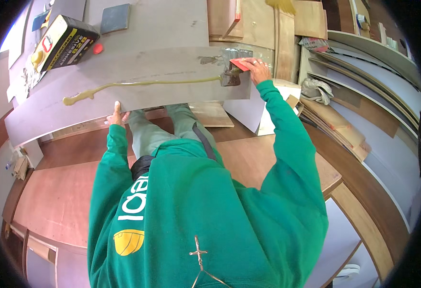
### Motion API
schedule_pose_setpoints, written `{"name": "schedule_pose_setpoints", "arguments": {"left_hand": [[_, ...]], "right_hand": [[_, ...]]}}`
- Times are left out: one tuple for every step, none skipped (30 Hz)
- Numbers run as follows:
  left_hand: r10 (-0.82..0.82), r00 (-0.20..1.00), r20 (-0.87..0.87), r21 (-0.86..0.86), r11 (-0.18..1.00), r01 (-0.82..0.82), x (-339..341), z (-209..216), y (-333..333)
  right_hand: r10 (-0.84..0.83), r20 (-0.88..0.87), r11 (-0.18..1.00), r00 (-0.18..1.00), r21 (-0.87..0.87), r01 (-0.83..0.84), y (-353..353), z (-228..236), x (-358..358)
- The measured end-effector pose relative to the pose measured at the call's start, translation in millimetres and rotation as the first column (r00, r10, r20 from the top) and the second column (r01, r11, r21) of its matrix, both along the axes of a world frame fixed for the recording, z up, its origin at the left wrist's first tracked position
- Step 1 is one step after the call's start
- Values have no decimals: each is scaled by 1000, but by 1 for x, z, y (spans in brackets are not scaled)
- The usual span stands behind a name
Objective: The person picks up a small red scraper, cleans it with a cloth, and then pours adhesive from a can onto a long piece of wood, using the scraper to spread the liquid across the surface.
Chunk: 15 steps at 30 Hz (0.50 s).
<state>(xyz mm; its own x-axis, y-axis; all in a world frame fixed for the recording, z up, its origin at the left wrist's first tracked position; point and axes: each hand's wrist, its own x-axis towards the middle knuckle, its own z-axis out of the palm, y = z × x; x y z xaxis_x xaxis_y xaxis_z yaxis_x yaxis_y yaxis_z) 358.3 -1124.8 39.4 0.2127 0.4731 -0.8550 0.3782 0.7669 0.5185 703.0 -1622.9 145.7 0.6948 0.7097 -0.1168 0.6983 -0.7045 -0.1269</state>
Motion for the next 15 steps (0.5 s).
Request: {"name": "schedule_pose_setpoints", "arguments": {"left_hand": [[3, 1000, -2, 4, 1000, -3, 0, -1, 1], [7, 1000, -5, 24, 1000, -7, 0, -3, 2], [13, 1000, -8, 38, 999, -12, -1, -4, 0], [16, 1000, -6, 33, 999, -16, 1, -2, -2], [7, 1000, 7, 39, 999, -7, 3, 1, -2], [0, 1000, 15, 45, 999, 0, 2, 3, -4], [3, 1000, 17, 42, 999, -3, 2, 3, -5], [11, 1000, 11, 57, 998, -12, 2, 2, -5], [22, 1000, 7, 75, 997, -23, 2, 1, -5], [24, 1000, 9, 74, 997, -25, 3, 2, -6], [25, 1000, 17, 55, 998, -26, 4, 3, -6], [23, 999, 23, 38, 999, -23, 0, 2, -4], [21, 1000, 22, 39, 999, -22, -2, 0, -3], [28, 999, 26, 23, 999, -29, -4, -3, -1], [30, 999, 34, 7, 1000, -31, -3, -6, 1]], "right_hand": [[3, -2, 1000, 1000, 4, -3, -5, -1, -3], [41, 22, 999, 999, 9, -41, -10, -2, -6], [80, 44, 997, 996, 7, -81, -18, -2, -11], [38, -38, 999, 999, -34, -39, -26, -2, -19], [40, -36, 998, 999, -39, -41, -35, -2, -27], [20, -36, 998, 999, -51, -22, -41, 1, -38], [-1, -34, 998, 999, -60, -1, -49, 4, -48], [-14, -41, 997, 999, -78, 11, -55, 6, -56], [-9, -38, 997, 999, -79, 6, -57, 10, -63], [-51, -26, 996, 998, -75, 49, -59, 15, -71], [-93, -16, 993, 996, -71, 92, -60, 18, -78], [-132, 13, 991, 991, -15, 132, -55, 20, -88], [-133, 12, 991, 991, -14, 133, -52, 19, -97], [-139, -19, 989, 990, -45, 138, -49, 16, -105], [-151, -46, 986, 988, -73, 147, -47, 14, -110]]}}
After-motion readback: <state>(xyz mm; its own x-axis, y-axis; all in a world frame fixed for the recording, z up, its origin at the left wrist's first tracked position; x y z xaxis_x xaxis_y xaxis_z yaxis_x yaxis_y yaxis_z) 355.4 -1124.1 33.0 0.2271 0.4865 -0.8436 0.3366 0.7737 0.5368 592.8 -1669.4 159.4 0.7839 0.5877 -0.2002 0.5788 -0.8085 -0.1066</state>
